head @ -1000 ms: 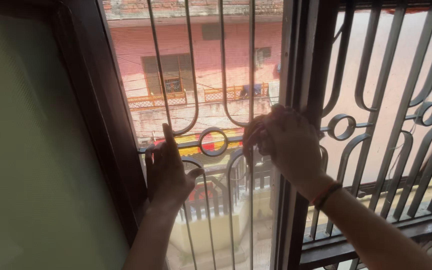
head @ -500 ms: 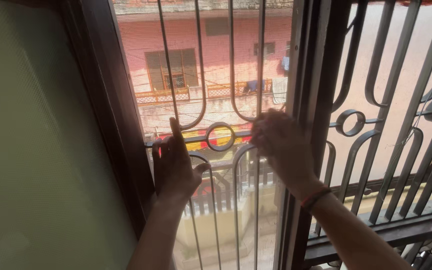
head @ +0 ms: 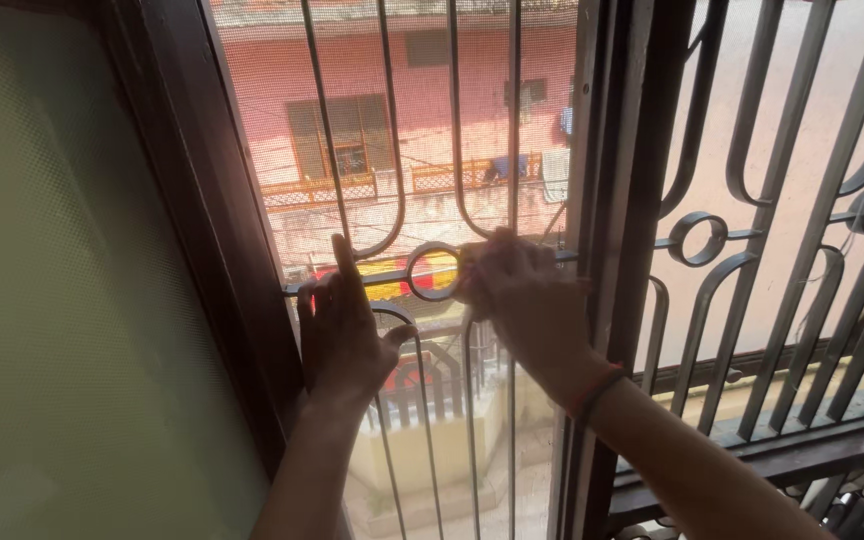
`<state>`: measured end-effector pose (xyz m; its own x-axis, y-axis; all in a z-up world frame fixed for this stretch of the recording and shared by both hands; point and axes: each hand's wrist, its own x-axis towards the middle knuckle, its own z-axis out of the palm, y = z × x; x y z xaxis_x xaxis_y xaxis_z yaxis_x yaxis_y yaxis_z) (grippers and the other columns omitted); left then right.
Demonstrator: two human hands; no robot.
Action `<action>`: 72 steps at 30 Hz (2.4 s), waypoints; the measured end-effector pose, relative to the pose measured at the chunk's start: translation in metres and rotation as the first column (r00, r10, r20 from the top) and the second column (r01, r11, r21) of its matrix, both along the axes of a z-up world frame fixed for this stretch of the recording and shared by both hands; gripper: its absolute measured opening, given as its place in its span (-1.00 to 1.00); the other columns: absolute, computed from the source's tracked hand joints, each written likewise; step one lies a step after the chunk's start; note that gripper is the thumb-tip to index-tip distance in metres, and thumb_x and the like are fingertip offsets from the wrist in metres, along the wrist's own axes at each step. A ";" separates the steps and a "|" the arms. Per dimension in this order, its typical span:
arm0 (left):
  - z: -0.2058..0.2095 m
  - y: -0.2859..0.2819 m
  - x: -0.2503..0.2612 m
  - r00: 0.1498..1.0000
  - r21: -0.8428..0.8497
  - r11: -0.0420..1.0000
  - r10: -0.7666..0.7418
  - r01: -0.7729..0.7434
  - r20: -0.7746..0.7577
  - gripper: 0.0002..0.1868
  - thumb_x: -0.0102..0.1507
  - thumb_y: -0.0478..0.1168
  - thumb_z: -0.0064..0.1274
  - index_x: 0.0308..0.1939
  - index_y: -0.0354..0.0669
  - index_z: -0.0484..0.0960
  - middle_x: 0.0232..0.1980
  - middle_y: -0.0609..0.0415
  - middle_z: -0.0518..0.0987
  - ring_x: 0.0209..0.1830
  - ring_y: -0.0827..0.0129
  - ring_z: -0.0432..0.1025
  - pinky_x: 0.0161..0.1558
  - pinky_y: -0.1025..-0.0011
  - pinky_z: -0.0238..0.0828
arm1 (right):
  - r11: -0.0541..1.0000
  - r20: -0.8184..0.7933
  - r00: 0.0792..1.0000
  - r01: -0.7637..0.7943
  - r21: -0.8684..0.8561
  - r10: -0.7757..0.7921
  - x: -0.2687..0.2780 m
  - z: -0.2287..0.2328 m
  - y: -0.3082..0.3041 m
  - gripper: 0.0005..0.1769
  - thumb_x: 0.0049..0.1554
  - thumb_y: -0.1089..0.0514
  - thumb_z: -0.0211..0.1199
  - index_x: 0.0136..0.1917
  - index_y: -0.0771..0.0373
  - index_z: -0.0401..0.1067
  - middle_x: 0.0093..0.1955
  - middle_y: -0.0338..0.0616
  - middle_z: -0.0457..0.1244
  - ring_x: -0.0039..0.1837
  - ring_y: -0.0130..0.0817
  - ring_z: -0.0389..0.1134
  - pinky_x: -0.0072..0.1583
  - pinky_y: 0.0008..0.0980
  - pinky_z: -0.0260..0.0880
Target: The person wipes a window screen and metal grille with a cloth, moving the cloth across the surface in repeated strokes. The person cleans the vertical bars and the mesh area of the window.
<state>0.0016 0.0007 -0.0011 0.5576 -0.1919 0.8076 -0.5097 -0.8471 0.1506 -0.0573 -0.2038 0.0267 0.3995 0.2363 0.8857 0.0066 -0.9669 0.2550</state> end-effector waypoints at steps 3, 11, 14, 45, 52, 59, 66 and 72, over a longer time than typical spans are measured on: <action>-0.002 -0.001 -0.001 0.995 -0.020 0.999 -0.039 0.041 0.096 0.53 -0.10 0.10 0.50 0.54 -0.33 -0.38 0.22 -0.18 0.47 0.25 0.05 0.35 0.37 -0.04 -0.01 | 0.997 0.116 0.993 0.027 -0.067 -0.019 0.000 0.000 0.003 -0.61 0.25 -0.18 0.10 0.08 0.15 0.45 0.11 -0.03 0.32 -0.05 -0.10 0.46 -0.27 -0.24 0.54; 0.001 -0.001 0.001 1.000 -0.008 1.000 0.011 -0.011 -0.029 0.52 -0.06 0.13 0.50 0.55 -0.25 -0.42 0.21 -0.19 0.46 0.28 0.02 0.31 0.44 -0.02 -0.06 | 0.995 -0.036 0.997 -0.061 0.078 0.064 0.018 0.002 0.002 -0.53 0.33 -0.25 -0.10 0.05 0.09 0.47 -0.20 -0.07 0.39 -0.23 -0.22 0.49 -0.39 -0.32 0.46; 0.000 0.000 0.002 1.000 -0.008 1.000 -0.003 0.003 0.015 0.53 -0.07 0.12 0.50 0.54 -0.26 -0.43 0.21 -0.21 0.45 0.28 0.02 0.30 0.42 -0.04 -0.07 | 0.990 0.060 0.994 0.093 -0.106 -0.087 0.016 0.001 -0.007 -0.41 0.36 -0.30 -0.09 0.11 0.24 0.45 -0.22 -0.08 0.37 -0.21 -0.26 0.49 -0.41 -0.39 0.46; 0.000 -0.004 -0.002 0.998 -0.023 0.999 0.022 -0.024 -0.062 0.54 -0.05 0.13 0.49 0.53 -0.17 -0.50 0.32 -0.14 0.36 0.37 0.09 0.22 0.47 0.00 -0.17 | 0.999 -0.270 0.962 -0.018 0.033 0.026 0.003 -0.009 -0.002 -0.32 0.18 -0.24 0.31 0.32 0.29 0.32 -0.03 0.00 0.37 -0.01 -0.10 0.49 -0.22 -0.23 0.56; 0.001 -0.004 -0.002 0.999 -0.038 0.999 0.003 -0.005 -0.043 0.53 -0.04 0.10 0.50 0.55 -0.20 -0.48 0.36 -0.18 0.35 0.39 0.05 0.22 0.44 -0.04 -0.13 | 0.992 -0.066 0.991 -0.115 0.061 0.119 -0.005 -0.017 -0.008 -0.51 0.15 -0.12 0.26 0.27 0.15 0.40 0.22 -0.09 0.35 0.00 -0.14 0.49 -0.14 -0.28 0.59; -0.001 -0.001 0.000 1.000 -0.028 0.999 -0.022 0.023 0.012 0.50 -0.05 0.08 0.49 0.56 -0.29 -0.41 0.27 -0.15 0.43 0.32 0.04 0.29 0.42 -0.04 -0.05 | 0.988 0.157 0.980 -0.102 -0.113 0.119 -0.015 -0.018 -0.037 -0.72 0.21 -0.10 0.33 0.11 0.01 0.49 0.15 -0.24 0.30 0.17 -0.20 0.43 0.02 -0.25 0.57; -0.002 0.001 -0.001 0.998 -0.030 0.999 -0.043 0.044 0.040 0.49 -0.07 0.11 0.49 0.56 -0.26 -0.36 0.23 -0.15 0.46 0.28 0.10 0.34 0.40 0.01 -0.01 | 0.929 0.219 0.942 -0.301 0.215 0.254 -0.038 0.005 -0.093 -0.72 0.08 -0.03 0.50 -0.03 0.05 0.49 0.12 -0.24 0.28 0.17 -0.38 0.34 0.08 -0.36 0.50; 0.000 -0.002 0.000 0.998 0.029 0.998 0.052 -0.053 0.021 0.55 -0.09 0.17 0.47 0.58 -0.30 -0.40 0.22 -0.23 0.43 0.27 0.03 0.30 0.43 -0.01 -0.09 | 0.845 0.390 0.897 -0.366 0.390 0.209 -0.017 -0.039 -0.114 -0.74 0.23 0.01 0.39 0.12 0.08 0.45 0.27 -0.09 0.26 0.30 -0.28 0.35 0.19 -0.37 0.55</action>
